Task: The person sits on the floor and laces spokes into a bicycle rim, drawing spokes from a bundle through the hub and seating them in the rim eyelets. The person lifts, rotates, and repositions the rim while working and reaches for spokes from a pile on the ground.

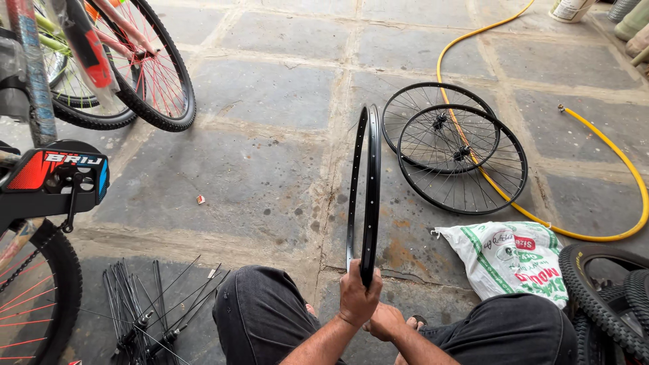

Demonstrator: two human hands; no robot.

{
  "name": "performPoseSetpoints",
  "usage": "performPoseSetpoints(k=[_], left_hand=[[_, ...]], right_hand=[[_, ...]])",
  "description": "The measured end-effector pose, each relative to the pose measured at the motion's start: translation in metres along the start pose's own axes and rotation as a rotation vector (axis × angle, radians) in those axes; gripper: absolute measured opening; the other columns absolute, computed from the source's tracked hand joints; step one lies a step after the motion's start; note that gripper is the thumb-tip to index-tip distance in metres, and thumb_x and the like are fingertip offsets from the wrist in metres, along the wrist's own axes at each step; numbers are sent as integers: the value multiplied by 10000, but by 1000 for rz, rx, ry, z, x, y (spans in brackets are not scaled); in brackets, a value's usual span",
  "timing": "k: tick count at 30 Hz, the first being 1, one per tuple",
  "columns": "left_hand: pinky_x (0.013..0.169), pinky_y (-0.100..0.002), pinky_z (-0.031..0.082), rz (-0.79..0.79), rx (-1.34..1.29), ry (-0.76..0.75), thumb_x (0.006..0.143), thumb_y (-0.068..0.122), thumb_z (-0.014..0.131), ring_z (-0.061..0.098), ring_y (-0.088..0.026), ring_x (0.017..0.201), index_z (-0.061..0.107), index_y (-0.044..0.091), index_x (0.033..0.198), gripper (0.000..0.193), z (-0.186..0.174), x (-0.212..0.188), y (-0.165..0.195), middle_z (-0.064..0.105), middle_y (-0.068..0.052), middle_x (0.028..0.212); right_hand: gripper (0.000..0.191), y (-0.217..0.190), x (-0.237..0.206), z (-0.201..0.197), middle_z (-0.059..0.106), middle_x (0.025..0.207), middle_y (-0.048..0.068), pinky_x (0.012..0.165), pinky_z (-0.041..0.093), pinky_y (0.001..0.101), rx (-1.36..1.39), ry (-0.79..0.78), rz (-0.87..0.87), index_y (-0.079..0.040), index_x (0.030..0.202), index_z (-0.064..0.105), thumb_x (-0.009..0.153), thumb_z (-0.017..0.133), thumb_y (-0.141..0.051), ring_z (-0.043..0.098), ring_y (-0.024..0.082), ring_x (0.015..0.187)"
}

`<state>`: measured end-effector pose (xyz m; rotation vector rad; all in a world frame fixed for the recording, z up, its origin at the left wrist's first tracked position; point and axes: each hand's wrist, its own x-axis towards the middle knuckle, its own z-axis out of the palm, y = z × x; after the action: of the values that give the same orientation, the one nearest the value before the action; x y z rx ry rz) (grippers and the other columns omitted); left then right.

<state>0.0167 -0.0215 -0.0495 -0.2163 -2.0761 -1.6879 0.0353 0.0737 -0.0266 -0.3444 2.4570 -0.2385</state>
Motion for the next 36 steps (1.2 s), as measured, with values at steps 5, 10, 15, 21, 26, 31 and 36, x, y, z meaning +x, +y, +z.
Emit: performPoseSetpoints(k=[5, 10, 15, 21, 26, 31, 36], left_hand=[[514, -414, 519, -67, -81, -114, 961, 184, 697, 664, -252, 534, 472, 67, 1194, 345, -4, 3, 13, 605, -72, 627], [505, -412, 507, -63, -84, -107, 1007, 198, 678, 671, -245, 559, 434, 52, 1257, 378, 0, 6, 17, 619, -72, 674], [509, -427, 498, -72, -87, -124, 1020, 217, 676, 679, -264, 579, 425, 50, 1269, 391, 4, -1, 16, 627, -88, 688], [539, -434, 513, -67, -81, -144, 1035, 230, 661, 692, -275, 605, 402, 56, 1244, 376, 3, -3, 13, 636, -92, 713], [546, -439, 519, -52, -73, -121, 1037, 240, 652, 688, -281, 610, 403, 54, 1236, 369, 3, -1, 9, 642, -92, 720], [534, -435, 520, -59, -23, -209, 1055, 304, 630, 686, -271, 596, 374, 69, 1282, 415, 7, -6, 6, 616, -79, 688], [536, -439, 524, -14, 16, -286, 1062, 315, 628, 671, -277, 576, 331, 72, 1313, 459, 5, -5, 15, 605, -72, 676]], right_hand=[[321, 0, -1, -2, 703, 1193, 120, 929, 525, 466, -13, -26, -48, -121, 1191, 676, 908, 680, -273, 643, 331, 1159], [405, 0, -4, -1, 692, 1207, 113, 925, 523, 479, 33, -22, -14, -142, 1234, 648, 865, 725, -290, 638, 340, 1154], [354, -1, -6, -3, 719, 1186, 114, 933, 520, 468, 72, -20, 4, -152, 1192, 685, 911, 690, -368, 648, 335, 1154], [388, -10, -13, -13, 714, 1197, 112, 946, 517, 469, 109, -8, 42, -140, 1199, 675, 900, 691, -387, 644, 332, 1169], [411, -13, -14, -19, 693, 1228, 107, 955, 514, 477, 102, -29, 47, -141, 1223, 664, 899, 696, -392, 635, 333, 1183], [370, 1, -8, -19, 705, 1202, 134, 945, 532, 480, 68, 9, 104, -126, 1161, 716, 910, 670, -394, 651, 347, 1169], [404, 34, -4, -45, 757, 1131, 156, 890, 569, 475, 410, 409, 272, -139, 1158, 733, 883, 648, -423, 697, 377, 1071]])
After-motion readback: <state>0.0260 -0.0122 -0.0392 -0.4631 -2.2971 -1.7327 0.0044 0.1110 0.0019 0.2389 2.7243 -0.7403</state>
